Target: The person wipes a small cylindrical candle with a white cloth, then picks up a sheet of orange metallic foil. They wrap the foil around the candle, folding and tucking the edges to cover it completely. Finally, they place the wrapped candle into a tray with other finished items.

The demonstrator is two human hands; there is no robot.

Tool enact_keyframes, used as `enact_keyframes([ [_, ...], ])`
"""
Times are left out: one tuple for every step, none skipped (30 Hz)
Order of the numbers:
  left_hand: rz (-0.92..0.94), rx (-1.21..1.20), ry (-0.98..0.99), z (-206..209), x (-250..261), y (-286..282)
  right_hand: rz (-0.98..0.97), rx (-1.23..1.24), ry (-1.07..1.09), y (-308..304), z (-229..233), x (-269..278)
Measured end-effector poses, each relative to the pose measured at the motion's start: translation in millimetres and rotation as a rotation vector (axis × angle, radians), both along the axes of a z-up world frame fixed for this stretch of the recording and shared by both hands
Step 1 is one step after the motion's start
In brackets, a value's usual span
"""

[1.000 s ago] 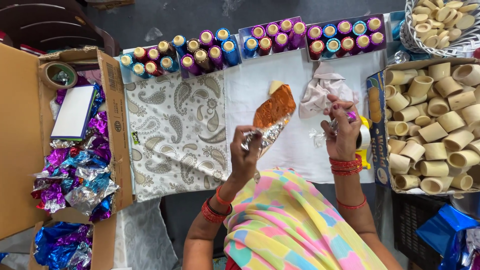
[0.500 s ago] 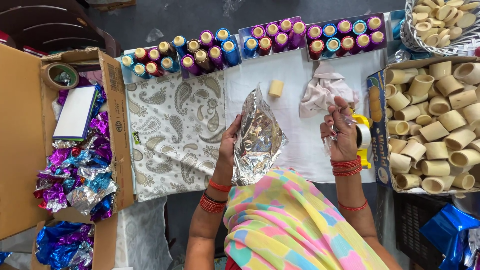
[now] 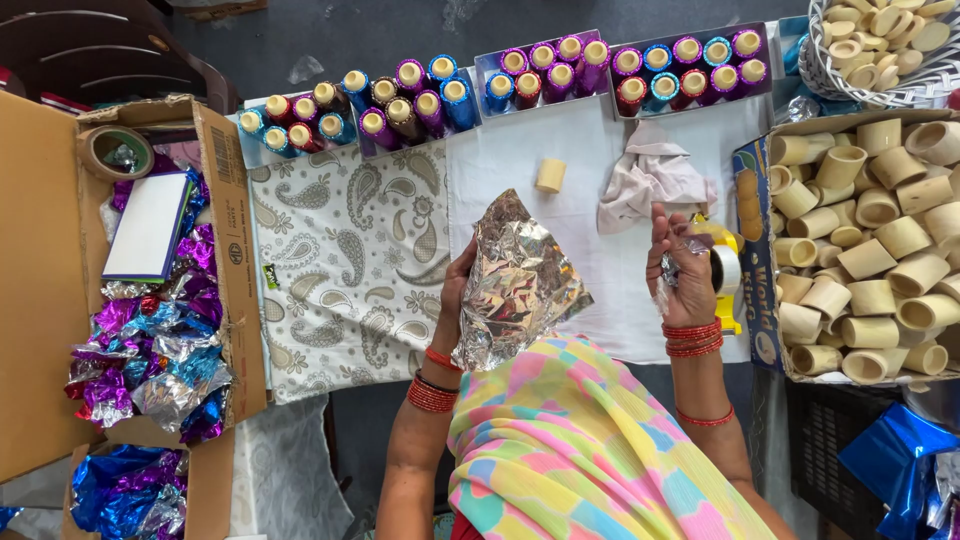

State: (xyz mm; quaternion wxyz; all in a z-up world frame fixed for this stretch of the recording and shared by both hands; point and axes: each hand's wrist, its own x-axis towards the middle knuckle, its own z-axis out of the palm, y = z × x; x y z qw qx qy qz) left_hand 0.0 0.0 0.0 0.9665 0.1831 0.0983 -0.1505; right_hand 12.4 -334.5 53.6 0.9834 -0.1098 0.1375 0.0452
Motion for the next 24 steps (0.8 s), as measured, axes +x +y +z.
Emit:
enact_keyframes([
  [-0.001,-0.001,0.0,-1.0,1.0,-0.1,-0.001,-0.001,0.0,1.4,4.1,0.5],
  [0.002,0.05,-0.029,-1.9,2.0,-0.2,0.009,0.035,0.001,2.9,8.2,0.8],
  [0.006,0.101,-0.058,-2.6,2.9,0.2,0.021,0.072,0.001,4.8,12.4,1.6],
  [0.006,0.101,-0.058,-1.4,3.1,-0.1,0.021,0.072,0.001,5.1,11.3,1.3],
  [-0.004,0.024,-0.042,-0.2,4.0,-0.5,0.01,0.051,0.037,5.1,10.1,1.1],
  [-0.014,-0.053,-0.026,0.9,4.9,-1.0,-0.002,0.029,0.072,5.2,8.9,1.0],
  [-0.014,-0.054,-0.026,-4.3,4.7,-0.8,-0.003,0.029,0.072,3.4,7.4,0.7],
  [0.007,-0.022,-0.023,-9.5,4.6,-0.4,-0.01,0.044,0.087,1.7,5.8,0.5],
  [0.029,0.009,-0.019,-14.8,3.5,0.0,-0.016,0.058,0.104,0.2,4.2,-0.3],
  [0.03,0.009,-0.018,-22.5,3.5,1.2,-0.016,0.058,0.105,-2.5,0.9,-1.0],
  [0.027,0.064,-0.048,-30.5,3.8,2.0,-0.003,0.134,0.091,-5.4,-2.3,-1.6],
  [0.024,0.12,-0.077,-38.3,4.1,2.7,0.009,0.21,0.078,-8.5,-5.5,-2.3],
  [0.025,0.12,-0.078,-45.9,6.4,3.2,0.01,0.21,0.078,-11.3,-12.8,-3.1],
  [0.03,0.228,-0.11,-53.4,8.7,3.6,0.011,0.24,0.057,-14.1,-20.1,-4.0],
  [0.034,0.336,-0.142,-61.1,11.1,3.3,0.011,0.269,0.036,-17.6,-27.2,-5.1],
  [0.034,0.335,-0.142,-64.4,15.7,2.5,0.011,0.268,0.036,-19.0,-30.7,-6.2],
  [0.032,0.231,0.007,-67.8,19.6,1.8,0.011,0.268,0.008,-20.2,-34.3,-7.7],
  [0.029,0.126,0.156,-71.3,23.4,1.1,0.011,0.268,-0.019,-21.5,-37.9,-9.2],
  [0.028,0.126,0.157,-83.9,25.8,2.2,0.01,0.267,-0.018,-16.0,-28.8,-9.8],
  [-0.017,0.1,0.121,-96.4,28.2,3.1,0.002,0.246,0.003,-10.7,-19.7,-10.3],
  [-0.065,0.075,0.083,-108.7,31.8,3.5,-0.008,0.224,0.021,-5.8,-10.2,-10.7],
  [-0.068,0.074,0.082,-128.2,28.8,4.0,-0.012,0.223,0.02,-0.8,-6.3,-10.3],
  [-0.076,0.06,0.166,-147.7,26.6,4.3,-0.014,0.211,0.03,4.0,-2.5,-10.4],
  [-0.085,0.047,0.249,-167.2,24.6,4.4,-0.016,0.2,0.041,8.7,1.3,-10.3],
])
